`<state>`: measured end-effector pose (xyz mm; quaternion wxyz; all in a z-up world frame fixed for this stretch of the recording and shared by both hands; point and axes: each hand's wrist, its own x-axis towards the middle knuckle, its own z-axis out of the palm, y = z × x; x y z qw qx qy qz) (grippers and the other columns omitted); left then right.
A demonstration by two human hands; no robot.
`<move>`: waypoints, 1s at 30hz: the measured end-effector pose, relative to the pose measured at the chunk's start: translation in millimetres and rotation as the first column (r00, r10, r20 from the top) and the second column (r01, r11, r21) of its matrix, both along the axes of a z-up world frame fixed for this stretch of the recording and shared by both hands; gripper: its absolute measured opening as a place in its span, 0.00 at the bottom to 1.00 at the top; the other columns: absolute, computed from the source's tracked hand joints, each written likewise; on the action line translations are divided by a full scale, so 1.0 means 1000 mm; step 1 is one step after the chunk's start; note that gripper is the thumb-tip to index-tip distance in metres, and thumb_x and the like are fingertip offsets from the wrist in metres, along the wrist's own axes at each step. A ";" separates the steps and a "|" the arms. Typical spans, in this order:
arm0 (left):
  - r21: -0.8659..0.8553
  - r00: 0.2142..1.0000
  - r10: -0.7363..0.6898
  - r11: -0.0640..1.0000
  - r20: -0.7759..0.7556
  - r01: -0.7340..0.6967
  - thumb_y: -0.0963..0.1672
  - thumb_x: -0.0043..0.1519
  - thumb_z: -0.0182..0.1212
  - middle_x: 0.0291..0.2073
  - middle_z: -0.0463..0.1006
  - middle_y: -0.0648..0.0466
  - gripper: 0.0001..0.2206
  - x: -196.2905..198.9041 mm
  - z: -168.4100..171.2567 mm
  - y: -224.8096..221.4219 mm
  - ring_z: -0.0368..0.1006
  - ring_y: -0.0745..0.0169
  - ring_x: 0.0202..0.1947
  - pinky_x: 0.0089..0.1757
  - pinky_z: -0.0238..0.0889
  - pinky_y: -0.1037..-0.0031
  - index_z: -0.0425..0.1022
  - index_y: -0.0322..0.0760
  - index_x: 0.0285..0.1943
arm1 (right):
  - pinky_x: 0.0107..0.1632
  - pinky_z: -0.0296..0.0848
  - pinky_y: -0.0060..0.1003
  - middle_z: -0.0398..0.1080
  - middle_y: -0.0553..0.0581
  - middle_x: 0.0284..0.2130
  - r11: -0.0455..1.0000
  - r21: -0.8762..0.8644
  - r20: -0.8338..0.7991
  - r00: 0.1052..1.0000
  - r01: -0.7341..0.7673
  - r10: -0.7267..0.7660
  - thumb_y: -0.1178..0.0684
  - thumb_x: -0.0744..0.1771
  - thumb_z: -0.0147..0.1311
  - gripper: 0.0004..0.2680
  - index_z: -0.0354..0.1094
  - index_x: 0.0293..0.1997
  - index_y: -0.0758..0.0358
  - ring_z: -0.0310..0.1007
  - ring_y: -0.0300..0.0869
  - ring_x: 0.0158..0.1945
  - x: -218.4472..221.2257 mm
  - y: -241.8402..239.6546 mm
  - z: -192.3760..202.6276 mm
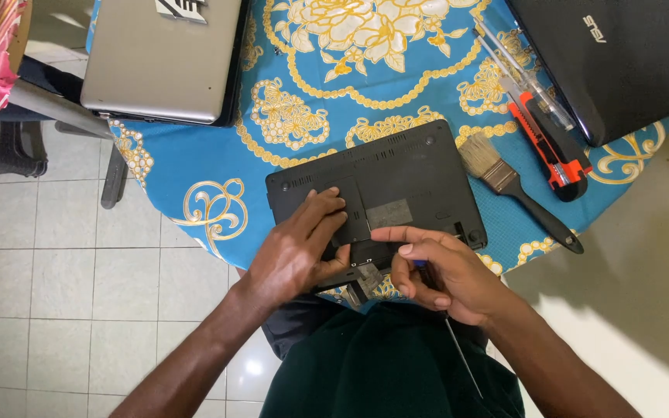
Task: Disassembling a laptop by unscrewing the bottom casing and prying it open to access internal components.
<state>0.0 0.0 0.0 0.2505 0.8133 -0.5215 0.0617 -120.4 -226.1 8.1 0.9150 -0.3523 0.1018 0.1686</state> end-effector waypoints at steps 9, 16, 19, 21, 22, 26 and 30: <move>-0.128 0.999 0.035 0.991 0.024 -0.031 0.42 0.63 0.64 0.54 0.79 0.43 0.13 -0.003 0.008 -0.001 0.75 0.36 0.60 0.58 0.68 0.49 0.81 0.33 0.55 | 0.09 0.56 0.23 0.66 0.64 0.16 0.999 -0.050 0.012 1.000 -0.008 0.009 0.57 0.67 0.42 0.22 0.53 0.69 0.82 0.53 0.29 0.06 0.005 -0.001 -0.002; -0.281 0.964 0.132 0.939 -0.230 -0.196 0.40 0.65 0.62 0.48 0.84 0.45 0.11 0.013 0.038 0.003 0.81 0.40 0.51 0.48 0.79 0.55 0.82 0.35 0.56 | 0.10 0.55 0.23 0.69 0.66 0.20 0.992 -0.126 0.088 0.996 0.008 0.004 0.56 0.68 0.43 0.22 0.52 0.71 0.81 0.53 0.29 0.07 0.007 -0.006 -0.001; -0.345 0.864 0.159 0.871 -0.478 -0.351 0.41 0.66 0.63 0.43 0.85 0.41 0.11 0.016 0.041 0.008 0.82 0.38 0.46 0.44 0.81 0.56 0.81 0.33 0.56 | 0.10 0.56 0.23 0.69 0.66 0.21 0.993 -0.113 0.099 0.995 0.027 -0.016 0.56 0.68 0.43 0.23 0.51 0.71 0.80 0.53 0.30 0.07 0.003 -0.008 -0.001; -0.362 0.783 0.157 0.821 -0.602 -0.443 0.41 0.67 0.62 0.40 0.85 0.39 0.12 0.015 0.037 0.008 0.82 0.38 0.44 0.42 0.81 0.56 0.80 0.32 0.57 | 0.10 0.56 0.23 0.69 0.66 0.21 0.994 -0.105 0.105 0.994 0.043 -0.032 0.56 0.68 0.44 0.23 0.51 0.72 0.80 0.53 0.29 0.07 0.002 -0.010 -0.002; -0.400 0.692 0.085 0.763 -0.717 -0.508 0.40 0.67 0.60 0.40 0.84 0.34 0.12 0.013 0.035 0.006 0.82 0.36 0.44 0.43 0.81 0.53 0.78 0.27 0.57 | 0.10 0.56 0.23 0.69 0.66 0.22 0.994 -0.102 0.101 0.994 0.050 -0.040 0.56 0.69 0.43 0.22 0.52 0.71 0.81 0.53 0.30 0.07 0.002 -0.011 -0.003; -0.412 0.465 -0.104 0.656 -0.879 -0.632 0.38 0.67 0.56 0.39 0.83 0.28 0.11 0.007 0.025 0.007 0.81 0.35 0.42 0.43 0.81 0.49 0.75 0.19 0.55 | 0.10 0.55 0.22 0.70 0.65 0.23 0.987 -0.151 0.094 0.995 0.044 -0.030 0.57 0.69 0.44 0.21 0.55 0.69 0.83 0.53 0.28 0.07 0.008 -0.006 0.004; -0.402 0.387 -0.172 0.639 -0.906 -0.656 0.37 0.67 0.57 0.38 0.83 0.27 0.11 -0.002 0.028 0.007 0.82 0.36 0.40 0.43 0.82 0.48 0.74 0.17 0.54 | 0.10 0.54 0.24 0.71 0.68 0.23 0.976 -0.210 0.123 0.992 0.050 -0.024 0.58 0.68 0.48 0.20 0.56 0.68 0.84 0.53 0.29 0.06 0.014 0.007 0.004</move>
